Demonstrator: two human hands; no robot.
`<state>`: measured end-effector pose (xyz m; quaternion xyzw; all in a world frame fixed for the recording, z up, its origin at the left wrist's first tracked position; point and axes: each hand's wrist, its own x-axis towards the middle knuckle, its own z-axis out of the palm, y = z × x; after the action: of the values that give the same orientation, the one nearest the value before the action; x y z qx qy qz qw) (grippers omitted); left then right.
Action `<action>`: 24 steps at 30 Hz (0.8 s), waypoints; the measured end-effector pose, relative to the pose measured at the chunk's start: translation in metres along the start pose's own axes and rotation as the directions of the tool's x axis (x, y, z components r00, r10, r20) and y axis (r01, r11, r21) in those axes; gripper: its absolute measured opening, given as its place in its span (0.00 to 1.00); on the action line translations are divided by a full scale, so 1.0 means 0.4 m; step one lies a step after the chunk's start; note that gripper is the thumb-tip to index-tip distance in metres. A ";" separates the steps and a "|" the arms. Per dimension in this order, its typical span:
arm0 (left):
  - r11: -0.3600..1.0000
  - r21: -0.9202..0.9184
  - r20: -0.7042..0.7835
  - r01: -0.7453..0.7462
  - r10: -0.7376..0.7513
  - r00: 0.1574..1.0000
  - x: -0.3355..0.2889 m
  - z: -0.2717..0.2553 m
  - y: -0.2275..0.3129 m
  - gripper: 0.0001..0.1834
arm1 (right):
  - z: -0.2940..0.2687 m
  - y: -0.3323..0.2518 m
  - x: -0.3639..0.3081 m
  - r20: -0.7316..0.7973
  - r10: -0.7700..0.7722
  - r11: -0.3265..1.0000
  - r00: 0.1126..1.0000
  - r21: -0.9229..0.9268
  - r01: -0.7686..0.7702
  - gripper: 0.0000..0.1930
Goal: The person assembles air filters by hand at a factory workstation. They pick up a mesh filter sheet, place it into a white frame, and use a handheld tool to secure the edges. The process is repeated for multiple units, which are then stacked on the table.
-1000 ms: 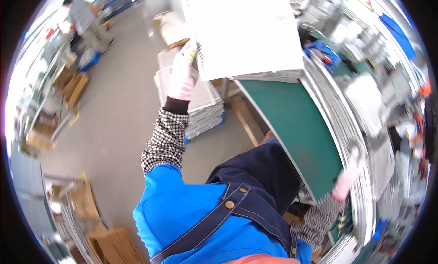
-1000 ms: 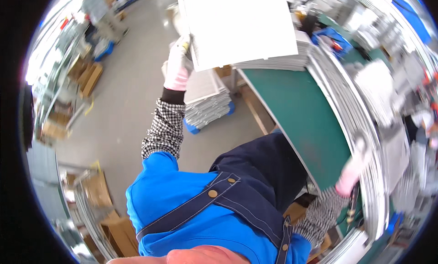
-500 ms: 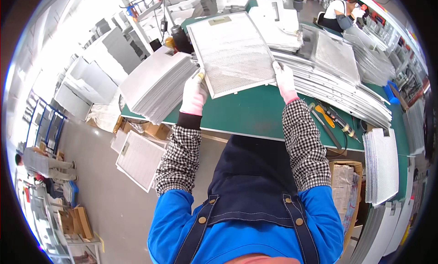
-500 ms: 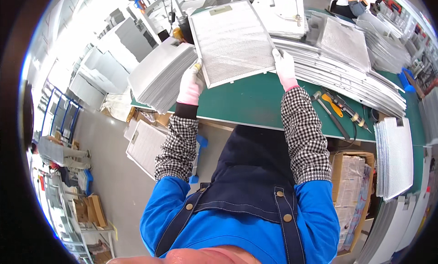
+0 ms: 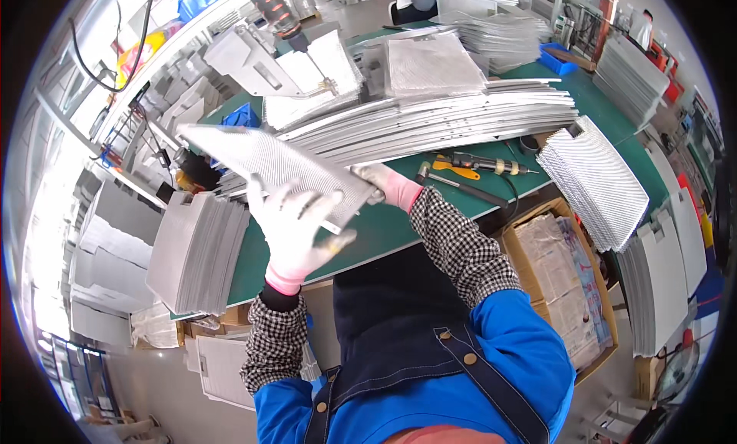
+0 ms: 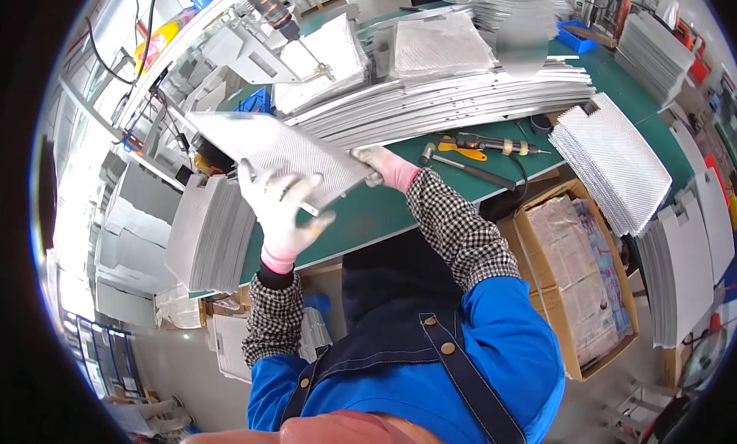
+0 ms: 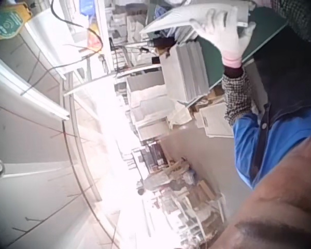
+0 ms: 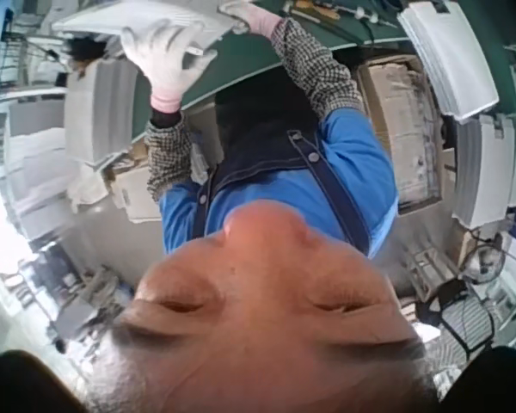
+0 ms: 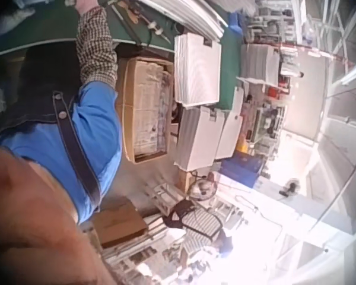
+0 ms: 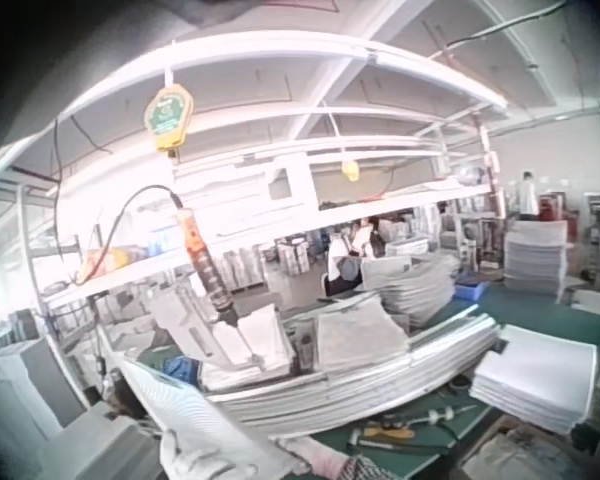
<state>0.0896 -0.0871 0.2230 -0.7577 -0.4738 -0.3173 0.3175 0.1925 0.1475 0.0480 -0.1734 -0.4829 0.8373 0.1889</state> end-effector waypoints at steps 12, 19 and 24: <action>0.968 -0.056 -0.106 0.245 -0.249 0.963 0.130 0.161 -0.092 0.21 | -0.216 -0.092 -0.460 -0.190 -0.685 0.047 0.704 -0.975 -0.217 0.14; 0.975 -0.152 0.079 0.165 -0.154 0.985 0.084 0.255 0.022 0.19 | -0.373 -0.166 -0.504 -0.382 -0.520 -0.365 0.764 -0.709 -0.604 0.23; 0.972 -0.127 0.039 0.197 -0.194 0.980 0.054 0.215 0.019 0.22 | -0.382 -0.188 -0.543 -0.342 -0.401 -0.204 0.850 -0.871 -0.447 0.32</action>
<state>0.1197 -0.0116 0.1872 -0.7305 -0.5283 -0.3674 0.2284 0.4647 0.1908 0.0649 -0.4837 -0.8689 0.0579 0.0882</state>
